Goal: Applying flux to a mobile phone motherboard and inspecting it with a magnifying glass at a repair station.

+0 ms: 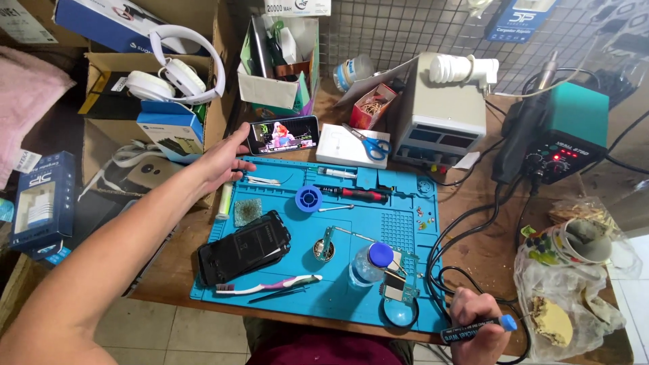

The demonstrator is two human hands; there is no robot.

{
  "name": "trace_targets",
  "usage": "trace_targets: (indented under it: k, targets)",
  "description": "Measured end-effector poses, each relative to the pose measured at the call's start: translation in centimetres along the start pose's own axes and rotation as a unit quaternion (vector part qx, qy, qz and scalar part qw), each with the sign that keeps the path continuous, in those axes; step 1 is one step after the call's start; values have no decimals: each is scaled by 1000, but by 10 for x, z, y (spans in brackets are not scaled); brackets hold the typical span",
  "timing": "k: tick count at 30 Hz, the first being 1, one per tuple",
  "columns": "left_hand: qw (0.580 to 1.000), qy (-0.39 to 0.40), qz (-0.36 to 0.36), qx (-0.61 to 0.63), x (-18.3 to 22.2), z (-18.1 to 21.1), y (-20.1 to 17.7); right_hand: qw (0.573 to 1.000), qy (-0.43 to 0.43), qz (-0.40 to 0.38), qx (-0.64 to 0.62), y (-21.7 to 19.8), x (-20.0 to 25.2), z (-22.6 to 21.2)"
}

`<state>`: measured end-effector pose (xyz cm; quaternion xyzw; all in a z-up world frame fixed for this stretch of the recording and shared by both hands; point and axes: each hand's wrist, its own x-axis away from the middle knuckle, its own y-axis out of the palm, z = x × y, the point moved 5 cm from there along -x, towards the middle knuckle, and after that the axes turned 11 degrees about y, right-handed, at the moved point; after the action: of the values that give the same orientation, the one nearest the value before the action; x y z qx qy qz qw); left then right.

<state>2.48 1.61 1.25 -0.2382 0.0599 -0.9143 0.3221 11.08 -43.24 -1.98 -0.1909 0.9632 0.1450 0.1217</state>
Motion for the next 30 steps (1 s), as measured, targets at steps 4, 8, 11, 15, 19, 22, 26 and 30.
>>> trace_targets:
  k: [4,8,11,15,19,22,26,30]
  targets:
    - [999,-4,-16,30,3,-1,-3,1000,9,2,13,2,-1,1]
    - [1000,6,-22,12,9,4,-4,999,22,8,23,5,0,-2]
    - [998,48,-25,-32,8,12,5,999,16,7,30,7,-1,-3]
    - [997,55,-10,-50,-9,11,6,999,23,14,30,4,-1,-1]
    - [994,29,-17,-101,-14,15,3,999,27,10,32,8,-1,-4]
    - [993,25,-27,-115,-16,14,3,999,21,7,27,10,-4,-5]
    - [984,121,59,-115,-6,20,4,999,30,1,14,6,-2,-2]
    - [939,260,85,-206,23,47,7,999,32,2,20,4,-1,1]
